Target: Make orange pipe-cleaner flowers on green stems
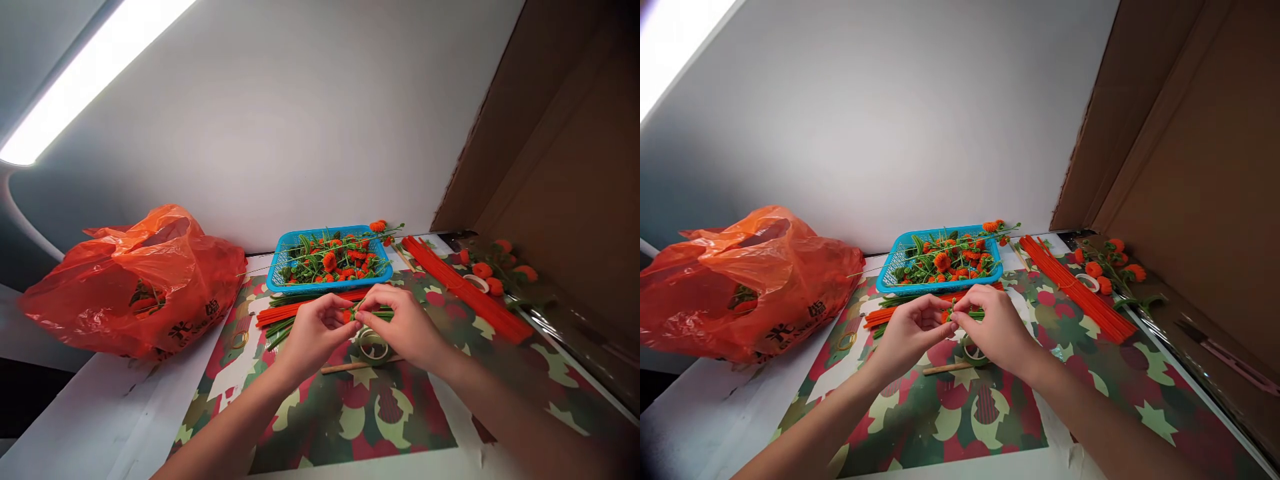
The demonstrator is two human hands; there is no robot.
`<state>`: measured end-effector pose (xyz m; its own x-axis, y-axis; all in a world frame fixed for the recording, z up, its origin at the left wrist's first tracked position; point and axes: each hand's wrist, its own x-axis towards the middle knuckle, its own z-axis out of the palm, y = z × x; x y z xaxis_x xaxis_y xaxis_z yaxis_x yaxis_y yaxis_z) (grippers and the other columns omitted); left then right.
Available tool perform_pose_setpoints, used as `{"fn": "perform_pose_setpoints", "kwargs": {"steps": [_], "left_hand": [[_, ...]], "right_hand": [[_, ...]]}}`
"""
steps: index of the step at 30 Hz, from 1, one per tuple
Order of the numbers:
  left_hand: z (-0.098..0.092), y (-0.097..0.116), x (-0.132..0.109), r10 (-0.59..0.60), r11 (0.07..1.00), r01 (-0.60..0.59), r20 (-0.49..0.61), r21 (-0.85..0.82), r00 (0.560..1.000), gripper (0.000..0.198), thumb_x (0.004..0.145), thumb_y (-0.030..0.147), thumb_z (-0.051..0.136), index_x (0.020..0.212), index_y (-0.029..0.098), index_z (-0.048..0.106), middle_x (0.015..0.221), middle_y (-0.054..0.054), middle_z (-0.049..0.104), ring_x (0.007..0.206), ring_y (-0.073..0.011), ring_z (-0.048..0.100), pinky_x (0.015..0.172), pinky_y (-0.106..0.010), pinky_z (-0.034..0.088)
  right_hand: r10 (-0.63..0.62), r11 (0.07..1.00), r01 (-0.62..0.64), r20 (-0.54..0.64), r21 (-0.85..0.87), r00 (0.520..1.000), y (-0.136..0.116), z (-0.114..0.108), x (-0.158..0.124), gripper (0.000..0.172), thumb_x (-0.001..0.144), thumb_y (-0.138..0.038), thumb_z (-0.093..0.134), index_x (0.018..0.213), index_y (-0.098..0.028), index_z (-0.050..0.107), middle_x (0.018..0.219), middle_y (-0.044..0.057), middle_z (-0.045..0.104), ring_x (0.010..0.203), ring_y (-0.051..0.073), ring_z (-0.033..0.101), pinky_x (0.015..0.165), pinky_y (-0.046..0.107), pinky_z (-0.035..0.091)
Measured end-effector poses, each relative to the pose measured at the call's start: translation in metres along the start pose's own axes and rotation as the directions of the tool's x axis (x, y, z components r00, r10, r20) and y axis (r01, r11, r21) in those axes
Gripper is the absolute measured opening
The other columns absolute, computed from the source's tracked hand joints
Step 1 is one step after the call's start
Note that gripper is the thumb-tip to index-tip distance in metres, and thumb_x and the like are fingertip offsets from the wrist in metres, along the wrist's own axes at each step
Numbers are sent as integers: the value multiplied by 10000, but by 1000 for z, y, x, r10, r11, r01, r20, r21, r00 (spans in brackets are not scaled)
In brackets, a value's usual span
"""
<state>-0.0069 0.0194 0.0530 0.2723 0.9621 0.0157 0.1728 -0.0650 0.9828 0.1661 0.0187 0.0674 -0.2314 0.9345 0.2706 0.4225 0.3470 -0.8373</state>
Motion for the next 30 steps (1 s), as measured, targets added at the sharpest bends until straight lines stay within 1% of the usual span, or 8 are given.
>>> {"fn": "perform_pose_setpoints", "kwargs": {"steps": [10, 14, 17, 19, 21, 26, 28, 30], "left_hand": [[-1, 5, -2, -69, 996, 69, -11, -59, 998, 356, 654, 415, 763, 820, 164, 574, 610, 11, 605, 593, -147, 628, 541, -227, 461], [-1, 8, -1, -79, 994, 79, -7, -77, 997, 360, 634, 378, 782, 834, 160, 577, 610, 19, 598, 593, -141, 627, 546, -224, 468], [-2, 10, 1, -100, 987, 104, 33, -124, 994, 392, 642, 363, 777, 910, 156, 578, 622, 20, 606, 600, -144, 636, 585, -244, 494], [-4, 11, 2, -134, 976, 144, 72, -164, 988, 415, 652, 356, 771, 956, 153, 576, 623, 21, 610, 597, -140, 637, 610, -253, 500], [-6, 11, 4, -189, 956, 212, 126, -204, 974, 417, 663, 354, 764, 974, 147, 578, 621, 17, 614, 592, -133, 634, 611, -247, 493], [-11, 5, 8, -332, 865, 401, 255, -302, 908, 361, 689, 348, 734, 961, 151, 600, 644, 10, 613, 575, -114, 627, 606, -231, 477], [-12, 2, 9, -342, 841, 423, 275, -336, 898, 334, 703, 333, 713, 968, 156, 614, 661, 6, 613, 575, -106, 621, 611, -227, 475], [-11, 0, 9, -324, 847, 401, 258, -348, 910, 344, 718, 318, 690, 1016, 160, 622, 672, 1, 613, 577, -102, 609, 617, -229, 474]], "right_hand": [[-137, 990, 137, -8, -42, 990, -10, 3, -4, 163, 843, -202, 555, 681, -196, 581, 754, 25, 603, 778, 170, 551, 733, 313, 426], [-63, 996, 60, 46, 61, 997, -5, 3, -2, 169, 854, -233, 542, 697, -190, 591, 793, 23, 606, 790, 160, 566, 727, 292, 440], [-6, 993, -2, 70, 118, 998, 2, 0, 2, 118, 837, -273, 571, 765, -191, 619, 846, 21, 616, 821, 159, 579, 756, 290, 452], [20, 990, -27, 47, 139, 999, 6, -5, 5, 123, 827, -306, 587, 835, -195, 640, 884, 25, 619, 842, 162, 581, 765, 293, 457], [49, 985, -48, -3, 167, 999, 10, -10, 9, 183, 836, -350, 576, 903, -200, 656, 916, 35, 621, 852, 165, 580, 759, 296, 463], [118, 975, -96, -101, 198, 988, 19, -22, 16, 295, 823, -437, 578, 977, -203, 673, 934, 51, 641, 820, 170, 573, 739, 310, 470], [135, 973, -110, -113, 204, 984, 21, -24, 17, 309, 811, -449, 586, 976, -203, 674, 932, 50, 647, 828, 175, 576, 739, 312, 468], [148, 969, -125, -99, 212, 984, 21, -23, 18, 307, 803, -452, 589, 958, -202, 676, 933, 49, 653, 828, 176, 583, 733, 309, 468]]}}
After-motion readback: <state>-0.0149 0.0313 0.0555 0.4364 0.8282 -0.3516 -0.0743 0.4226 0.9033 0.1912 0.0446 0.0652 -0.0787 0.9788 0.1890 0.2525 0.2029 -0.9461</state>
